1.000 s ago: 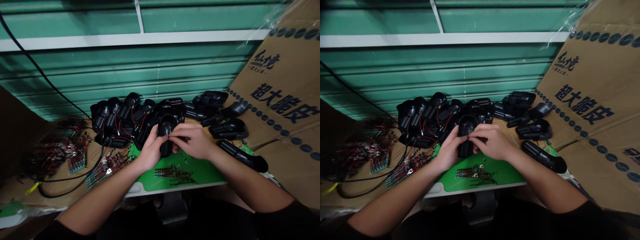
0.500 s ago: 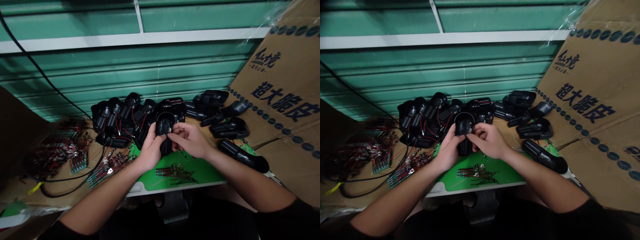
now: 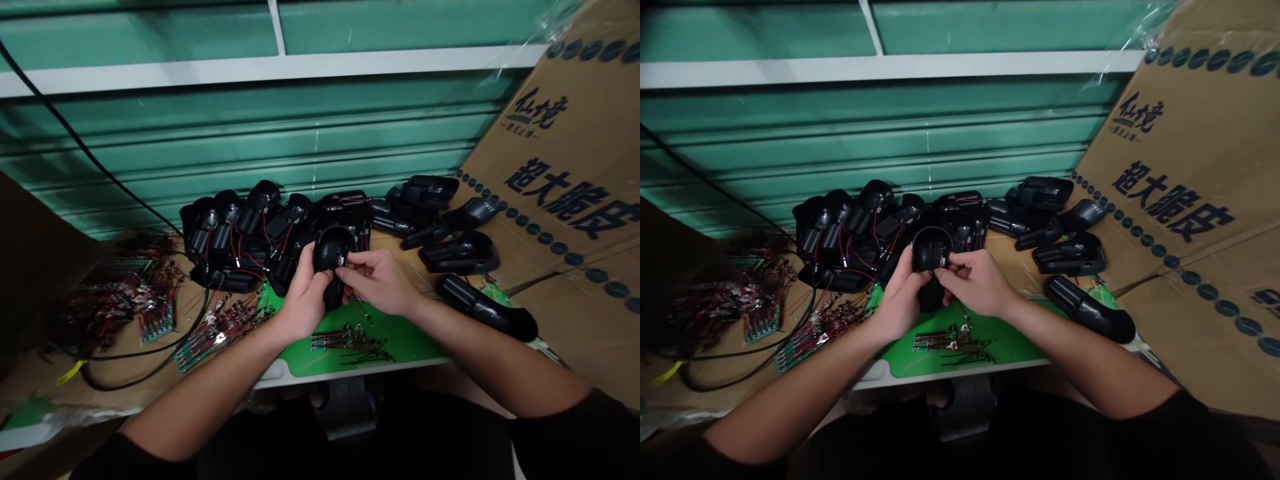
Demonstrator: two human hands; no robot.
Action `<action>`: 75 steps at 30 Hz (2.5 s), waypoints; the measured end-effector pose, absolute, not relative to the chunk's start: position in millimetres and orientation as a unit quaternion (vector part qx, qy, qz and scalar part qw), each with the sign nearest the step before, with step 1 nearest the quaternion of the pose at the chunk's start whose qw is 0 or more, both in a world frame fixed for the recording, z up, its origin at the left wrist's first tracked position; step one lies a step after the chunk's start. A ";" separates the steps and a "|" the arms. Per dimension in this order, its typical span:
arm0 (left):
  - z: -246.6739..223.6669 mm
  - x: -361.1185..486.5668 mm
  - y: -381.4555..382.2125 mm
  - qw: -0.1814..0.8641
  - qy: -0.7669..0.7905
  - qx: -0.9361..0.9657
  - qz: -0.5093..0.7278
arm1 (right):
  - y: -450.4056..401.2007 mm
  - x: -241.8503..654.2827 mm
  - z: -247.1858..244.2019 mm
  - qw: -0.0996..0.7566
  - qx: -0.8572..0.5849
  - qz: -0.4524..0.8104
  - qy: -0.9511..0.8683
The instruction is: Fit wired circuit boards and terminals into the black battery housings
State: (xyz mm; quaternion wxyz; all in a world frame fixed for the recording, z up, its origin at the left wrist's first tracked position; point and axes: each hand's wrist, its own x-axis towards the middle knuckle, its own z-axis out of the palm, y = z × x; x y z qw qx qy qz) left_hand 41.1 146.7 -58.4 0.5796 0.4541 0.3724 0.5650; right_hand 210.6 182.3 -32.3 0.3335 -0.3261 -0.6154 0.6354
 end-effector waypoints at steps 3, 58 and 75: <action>-58.1 41.2 144.9 0.583 0.365 0.455 0.566 | 182.1 211.3 -32.5 0.335 -0.322 0.638 -0.614; -43.7 41.8 141.4 0.599 0.362 0.433 0.568 | 187.0 216.4 -36.1 0.320 -0.295 0.683 -0.587; -42.4 42.2 140.0 0.579 0.377 0.423 0.587 | 186.2 217.3 -37.4 0.333 -0.279 0.688 -0.581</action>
